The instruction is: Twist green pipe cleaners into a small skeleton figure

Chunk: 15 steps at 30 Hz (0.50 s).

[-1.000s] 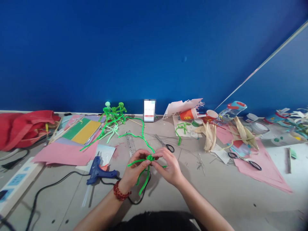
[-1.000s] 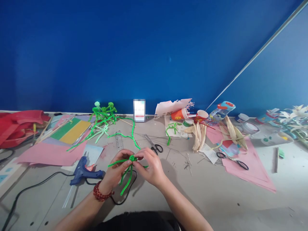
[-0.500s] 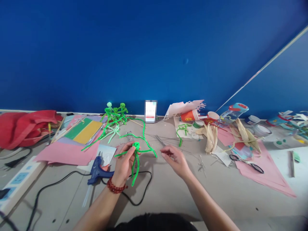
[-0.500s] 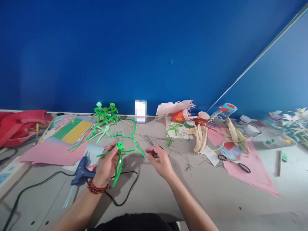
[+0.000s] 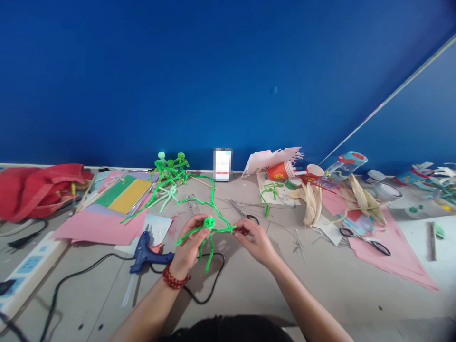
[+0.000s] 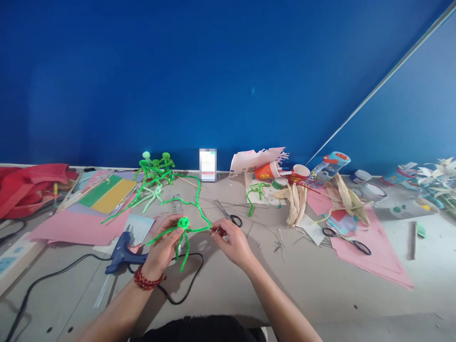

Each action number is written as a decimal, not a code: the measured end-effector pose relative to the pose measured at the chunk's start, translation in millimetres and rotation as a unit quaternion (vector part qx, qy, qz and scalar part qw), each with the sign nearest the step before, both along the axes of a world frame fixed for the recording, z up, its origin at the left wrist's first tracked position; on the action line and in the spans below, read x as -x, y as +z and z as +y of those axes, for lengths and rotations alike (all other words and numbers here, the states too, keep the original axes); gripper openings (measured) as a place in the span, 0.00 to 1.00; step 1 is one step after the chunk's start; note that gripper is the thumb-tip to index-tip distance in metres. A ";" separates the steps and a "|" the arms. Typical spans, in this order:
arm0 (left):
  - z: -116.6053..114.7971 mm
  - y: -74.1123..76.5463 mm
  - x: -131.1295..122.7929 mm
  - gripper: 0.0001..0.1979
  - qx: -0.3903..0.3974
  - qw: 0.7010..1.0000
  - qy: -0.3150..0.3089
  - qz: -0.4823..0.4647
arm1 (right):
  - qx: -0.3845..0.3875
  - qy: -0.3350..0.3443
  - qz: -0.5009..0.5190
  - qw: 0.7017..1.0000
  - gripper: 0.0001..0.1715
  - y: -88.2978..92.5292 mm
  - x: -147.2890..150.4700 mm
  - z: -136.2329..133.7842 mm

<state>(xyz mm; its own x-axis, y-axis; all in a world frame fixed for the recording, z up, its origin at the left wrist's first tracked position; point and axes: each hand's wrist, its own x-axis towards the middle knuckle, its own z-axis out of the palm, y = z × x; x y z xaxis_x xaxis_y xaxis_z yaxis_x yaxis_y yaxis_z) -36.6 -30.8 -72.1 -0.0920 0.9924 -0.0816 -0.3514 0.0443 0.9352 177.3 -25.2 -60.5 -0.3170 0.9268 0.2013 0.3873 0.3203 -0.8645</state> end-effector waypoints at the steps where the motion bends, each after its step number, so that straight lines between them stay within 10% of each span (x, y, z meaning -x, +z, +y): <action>1: -0.8 -0.9 0.0 0.16 0.001 1.000 0.005 0.007 | -0.002 0.002 -0.006 1.000 0.05 0.2 0.3 -0.1; 10: 5.7 4.7 1.4 0.14 -0.030 0.998 0.021 -0.042 | 0.006 0.018 -0.036 0.999 0.07 2.6 -2.3 2.1; 15: -4.9 5.9 -1.4 0.13 -0.032 0.992 -0.124 0.001 | -0.025 0.042 -0.087 0.995 0.04 4.8 -0.6 27.2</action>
<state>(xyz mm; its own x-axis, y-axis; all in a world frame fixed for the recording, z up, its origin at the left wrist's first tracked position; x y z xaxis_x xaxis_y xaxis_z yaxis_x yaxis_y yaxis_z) -35.2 -35.7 -66.2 0.1547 0.9878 -0.0183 -0.3343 0.0697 0.9399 178.0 2.0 -55.7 -0.4266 0.8858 0.1827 0.4991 0.3990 -0.7692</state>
